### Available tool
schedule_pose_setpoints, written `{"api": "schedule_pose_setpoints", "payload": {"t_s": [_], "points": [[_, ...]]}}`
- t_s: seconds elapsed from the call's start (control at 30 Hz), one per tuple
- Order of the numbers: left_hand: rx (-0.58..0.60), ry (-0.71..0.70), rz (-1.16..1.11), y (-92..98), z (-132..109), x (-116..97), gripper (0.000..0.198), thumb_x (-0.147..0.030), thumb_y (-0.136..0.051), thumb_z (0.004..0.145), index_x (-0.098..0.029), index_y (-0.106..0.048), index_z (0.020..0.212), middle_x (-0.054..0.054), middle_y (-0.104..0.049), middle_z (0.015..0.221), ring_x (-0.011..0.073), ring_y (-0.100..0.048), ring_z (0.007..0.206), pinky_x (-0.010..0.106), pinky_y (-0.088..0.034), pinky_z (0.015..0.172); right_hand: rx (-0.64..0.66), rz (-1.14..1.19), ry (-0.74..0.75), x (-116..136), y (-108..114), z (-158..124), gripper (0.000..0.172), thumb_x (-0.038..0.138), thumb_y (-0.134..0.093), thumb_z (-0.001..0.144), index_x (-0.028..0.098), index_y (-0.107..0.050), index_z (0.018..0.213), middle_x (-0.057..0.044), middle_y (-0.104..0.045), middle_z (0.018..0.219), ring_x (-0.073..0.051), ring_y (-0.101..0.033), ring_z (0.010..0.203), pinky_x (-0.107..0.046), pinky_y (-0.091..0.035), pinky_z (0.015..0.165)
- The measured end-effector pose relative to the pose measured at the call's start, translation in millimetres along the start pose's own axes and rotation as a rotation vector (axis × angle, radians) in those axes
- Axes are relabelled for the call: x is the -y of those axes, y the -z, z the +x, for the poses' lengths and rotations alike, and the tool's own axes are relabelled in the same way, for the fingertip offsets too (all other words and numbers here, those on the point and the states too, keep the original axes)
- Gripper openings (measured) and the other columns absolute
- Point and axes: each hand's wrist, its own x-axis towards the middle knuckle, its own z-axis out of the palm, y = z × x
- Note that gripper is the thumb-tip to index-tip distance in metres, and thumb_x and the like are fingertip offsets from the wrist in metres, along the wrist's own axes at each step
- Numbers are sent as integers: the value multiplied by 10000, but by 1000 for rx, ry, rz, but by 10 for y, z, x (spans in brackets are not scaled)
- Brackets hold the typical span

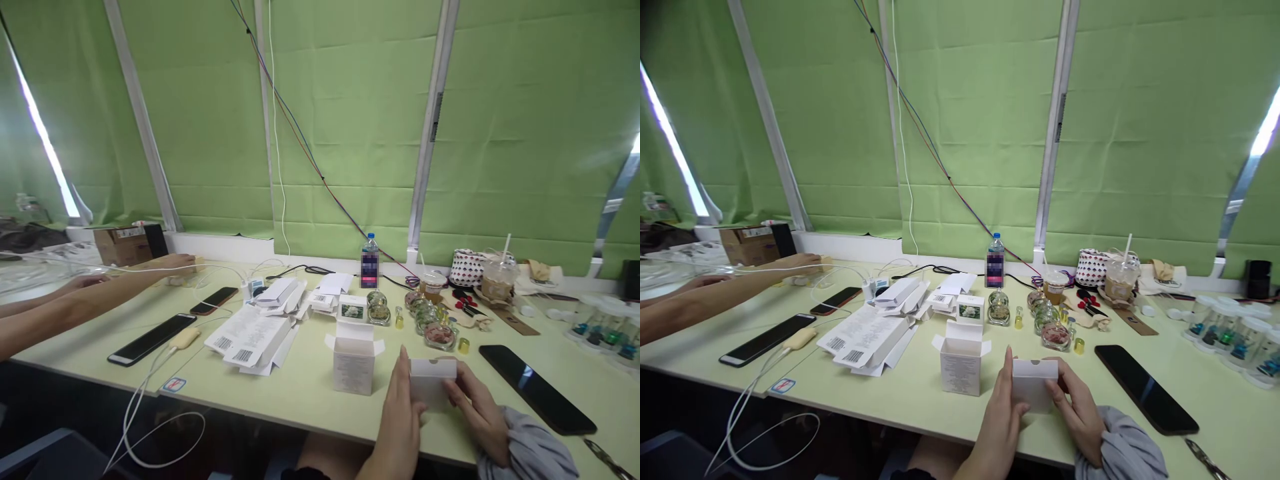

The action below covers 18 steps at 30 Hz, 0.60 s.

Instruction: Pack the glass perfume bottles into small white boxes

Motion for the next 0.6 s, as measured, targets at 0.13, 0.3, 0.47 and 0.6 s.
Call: {"api": "schedule_pose_setpoints", "payload": {"t_s": [0.13, 0.3, 0.47, 0.6], "points": [[16, -119, 56, 26, -3, -54, 604, -111, -348, 904, -268, -215, 1472, 66, -302, 1516, 178, -286, 1390, 360, -257, 1141, -20, -40, 18, 41, -11, -10, 322, 490, -481, 884, 229, -606, 1026, 11, -549, 657, -159, -472, 548, -247, -404, 505], [-87, -190, 122, 52, 51, -58, 386, -167, -347, 938, -200, -530, 1276, 124, -423, 1421, 203, -405, 1317, 358, -332, 1104, -15, -55, 14, 66, -29, -13, 325, 495, -463, 887, 239, -611, 1020, 7, -578, 681, -153, -467, 531, -245, -400, 501], [-147, -224, 118, 62, 98, -47, 324, -157, -385, 933, -201, -588, 1181, 118, -540, 1307, 202, -490, 1233, 353, -385, 1063, 11, -36, -2, -34, 11, -8, 369, 524, -446, 886, 232, -610, 1041, -2, -589, 710, -155, -474, 534, -248, -399, 490], [-142, -234, 116, 57, 96, -40, 335, -141, -391, 929, -215, -584, 1192, 104, -551, 1300, 198, -497, 1227, 355, -390, 1063, 70, -47, -39, -100, 53, 16, 407, 526, -393, 915, 203, -605, 1043, -10, -589, 689, -152, -478, 510, -251, -402, 469]]}}
